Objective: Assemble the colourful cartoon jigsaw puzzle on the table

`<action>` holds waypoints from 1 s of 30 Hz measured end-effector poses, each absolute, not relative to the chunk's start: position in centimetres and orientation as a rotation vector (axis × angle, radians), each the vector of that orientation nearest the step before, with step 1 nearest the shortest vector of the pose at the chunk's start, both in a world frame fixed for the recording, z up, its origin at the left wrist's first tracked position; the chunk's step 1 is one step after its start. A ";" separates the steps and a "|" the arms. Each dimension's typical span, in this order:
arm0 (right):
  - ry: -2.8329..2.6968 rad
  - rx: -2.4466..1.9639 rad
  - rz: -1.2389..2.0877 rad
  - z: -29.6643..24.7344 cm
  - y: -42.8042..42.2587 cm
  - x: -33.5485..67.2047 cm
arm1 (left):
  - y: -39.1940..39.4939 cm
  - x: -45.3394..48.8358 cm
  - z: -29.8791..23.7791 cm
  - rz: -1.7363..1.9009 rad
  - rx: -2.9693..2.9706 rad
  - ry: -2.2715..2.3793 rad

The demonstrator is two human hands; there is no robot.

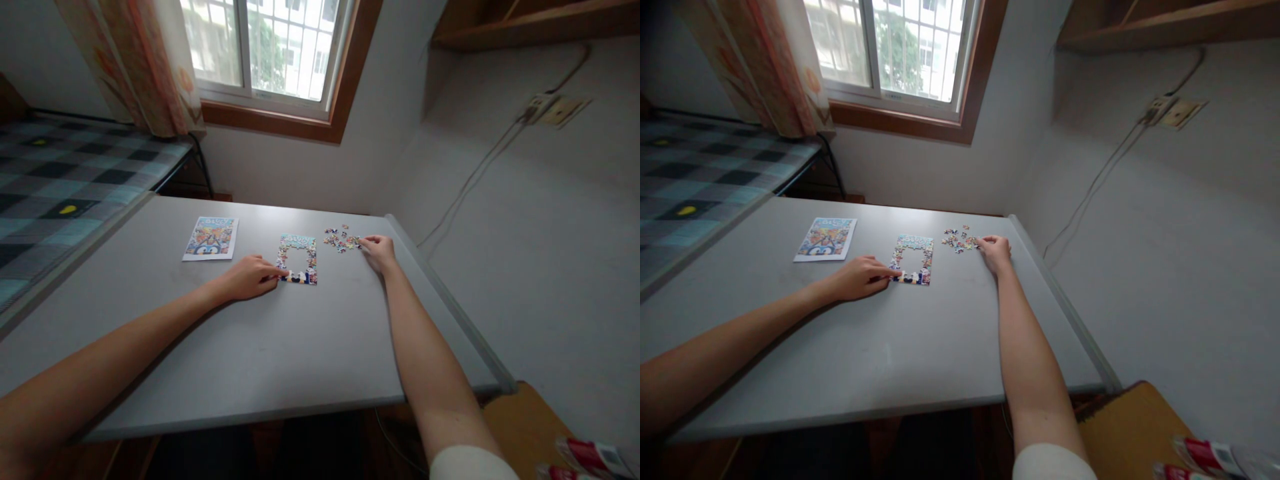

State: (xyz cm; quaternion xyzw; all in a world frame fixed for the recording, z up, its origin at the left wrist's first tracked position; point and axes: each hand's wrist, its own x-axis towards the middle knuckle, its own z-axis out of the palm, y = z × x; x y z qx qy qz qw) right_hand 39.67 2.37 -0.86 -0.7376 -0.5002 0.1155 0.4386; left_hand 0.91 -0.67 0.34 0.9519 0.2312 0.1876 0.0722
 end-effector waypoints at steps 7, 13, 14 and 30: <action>-1.055 -1.851 0.293 -1.2 3.0 40.4 | -0.7 1.0 0.3 0.581 2.855 0.683; -1.161 -1.959 0.242 -0.9 2.6 39.9 | -0.8 1.1 0.4 0.576 2.853 0.681; -1.167 -1.979 0.229 -0.8 2.6 39.8 | -0.8 1.1 0.4 0.574 2.853 0.679; -1.766 -1.929 0.030 -0.6 1.5 35.8 | -0.9 1.2 0.8 0.548 2.855 0.704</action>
